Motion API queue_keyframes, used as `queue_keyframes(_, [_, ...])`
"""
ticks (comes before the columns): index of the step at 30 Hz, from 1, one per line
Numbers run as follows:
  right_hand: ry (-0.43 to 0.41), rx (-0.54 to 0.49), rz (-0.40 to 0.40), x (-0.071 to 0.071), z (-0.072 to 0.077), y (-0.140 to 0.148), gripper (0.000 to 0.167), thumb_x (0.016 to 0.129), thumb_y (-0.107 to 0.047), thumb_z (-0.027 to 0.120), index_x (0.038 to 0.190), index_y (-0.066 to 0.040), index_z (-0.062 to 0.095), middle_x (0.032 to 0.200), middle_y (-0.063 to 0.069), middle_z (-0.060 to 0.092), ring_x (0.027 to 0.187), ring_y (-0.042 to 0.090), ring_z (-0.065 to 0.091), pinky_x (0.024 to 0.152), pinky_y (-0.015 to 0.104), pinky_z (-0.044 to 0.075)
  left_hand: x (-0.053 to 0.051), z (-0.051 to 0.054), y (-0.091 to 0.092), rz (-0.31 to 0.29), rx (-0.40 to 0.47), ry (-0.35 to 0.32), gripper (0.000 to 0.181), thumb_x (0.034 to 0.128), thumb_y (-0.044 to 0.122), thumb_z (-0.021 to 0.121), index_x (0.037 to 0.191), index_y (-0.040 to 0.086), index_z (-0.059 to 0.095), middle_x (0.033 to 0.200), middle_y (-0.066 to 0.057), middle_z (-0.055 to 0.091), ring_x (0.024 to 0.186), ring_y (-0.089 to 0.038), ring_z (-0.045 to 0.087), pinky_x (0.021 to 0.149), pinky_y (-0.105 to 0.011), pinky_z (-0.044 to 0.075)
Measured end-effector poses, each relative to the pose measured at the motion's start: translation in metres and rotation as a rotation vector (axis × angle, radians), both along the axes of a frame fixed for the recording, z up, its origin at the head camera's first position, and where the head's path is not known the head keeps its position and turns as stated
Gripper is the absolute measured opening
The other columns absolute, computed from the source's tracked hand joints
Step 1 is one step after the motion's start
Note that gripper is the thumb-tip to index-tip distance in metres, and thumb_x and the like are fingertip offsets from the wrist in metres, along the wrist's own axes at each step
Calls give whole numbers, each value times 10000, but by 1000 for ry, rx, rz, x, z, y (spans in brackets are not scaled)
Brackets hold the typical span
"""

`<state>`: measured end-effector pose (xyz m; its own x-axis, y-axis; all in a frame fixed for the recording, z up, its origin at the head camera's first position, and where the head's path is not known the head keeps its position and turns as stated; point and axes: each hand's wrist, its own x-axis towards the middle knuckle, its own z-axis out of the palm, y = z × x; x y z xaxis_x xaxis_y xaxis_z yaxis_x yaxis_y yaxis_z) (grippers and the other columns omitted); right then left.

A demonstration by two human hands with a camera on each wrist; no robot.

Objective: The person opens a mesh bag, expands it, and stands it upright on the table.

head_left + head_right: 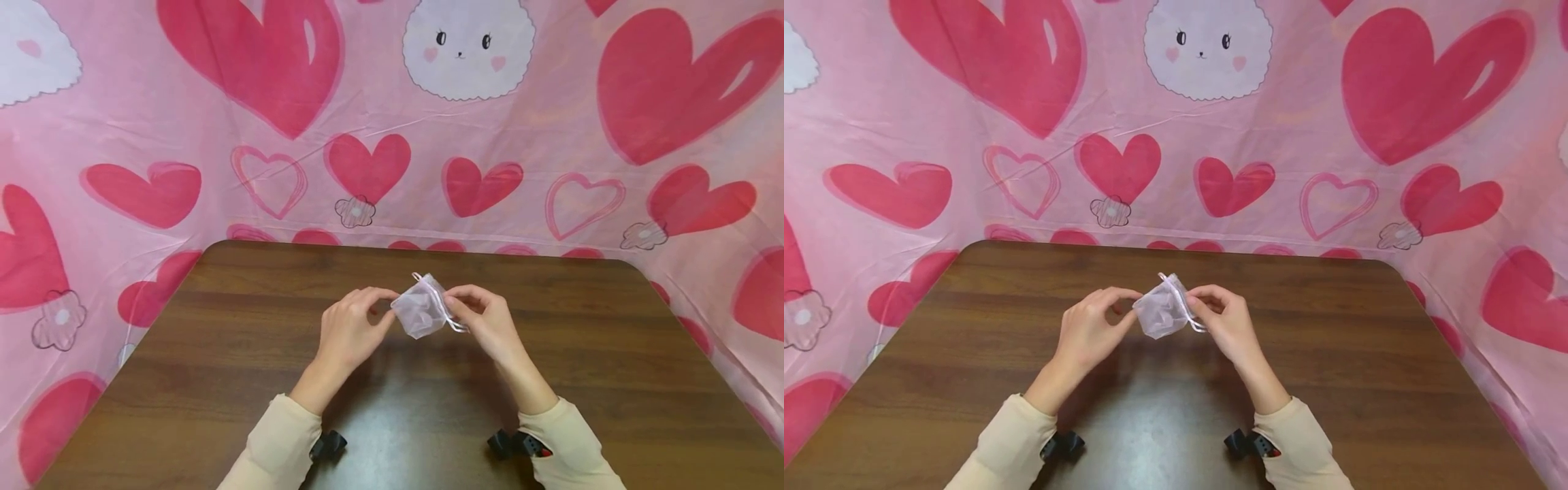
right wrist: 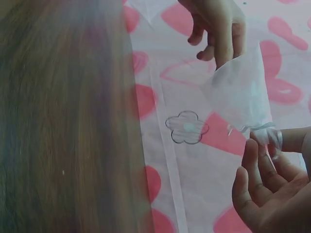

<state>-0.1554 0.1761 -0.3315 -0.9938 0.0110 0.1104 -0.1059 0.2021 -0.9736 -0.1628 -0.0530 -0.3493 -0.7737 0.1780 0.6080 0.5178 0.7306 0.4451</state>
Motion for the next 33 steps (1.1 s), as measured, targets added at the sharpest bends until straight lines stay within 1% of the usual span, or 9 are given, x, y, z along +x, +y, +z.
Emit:
queue_keyframes(4, [110,95,-2,-1,-3,2,168,917,-111,717,1010,29,712,883,147,693,713,139,625,611,258,535,-2,-2,-5,-7,-41,-85,227,840,206,791,1053,271,749,892,118,701,748,-62,613,568,-353,471])
queue_keyframes(9, [240,301,3,-5,-6,3,81,897,-79,733,971,-46,733,851,76,706,665,200,611,570,244,485,-6,-5,-12,-28,-71,-183,202,877,208,757,1068,273,740,919,121,700,772,-57,617,611,-374,486])
queue_keyframes(13, [315,464,58,-12,-7,4,83,877,-68,751,957,-84,739,833,15,693,651,183,563,573,263,453,-9,-7,-15,-42,-59,-240,172,908,218,722,1065,286,735,928,135,695,765,-51,602,627,-367,472])
queue_keyframes(18, [411,646,137,-22,-9,8,95,863,-94,771,951,-122,747,864,-25,684,747,178,572,662,327,461,-10,-7,-16,-40,-62,-279,151,931,245,693,1069,292,735,919,144,683,780,-65,604,647,-378,471])
queue_keyframes(22, [540,759,218,-31,-15,12,124,849,-69,780,943,-137,735,901,-31,691,838,150,607,718,358,501,-11,-7,-15,-32,-69,-302,147,936,259,687,1070,293,737,899,130,678,786,-88,610,656,-390,472])
queue_keyframes(25, [643,824,269,-36,-20,14,156,826,-40,790,931,-136,727,911,-25,695,856,141,609,730,354,515,-12,-8,-14,-30,-74,-332,144,932,274,693,1068,293,737,886,130,669,787,-90,602,663,-385,467])
queue_keyframes(28, [671,856,314,-40,-25,15,156,823,-46,794,927,-142,727,913,-27,691,857,137,603,731,341,519,-12,-8,-13,-33,-91,-386,156,924,299,703,1077,287,729,854,126,646,784,-88,584,670,-377,456])
queue_keyframes(31, [658,873,348,-42,-29,16,144,833,-62,790,920,-158,726,906,-46,684,869,125,602,743,330,518,-12,-9,-12,-39,-111,-438,183,914,320,714,1092,277,720,838,124,628,788,-89,576,675,-371,448])
queue_keyframes(33, [645,875,364,-43,-31,16,135,841,-74,788,916,-167,725,903,-59,679,882,118,602,761,326,516,-12,-10,-11,-40,-116,-458,201,911,322,718,1105,266,715,855,121,638,795,-92,581,681,-372,450])
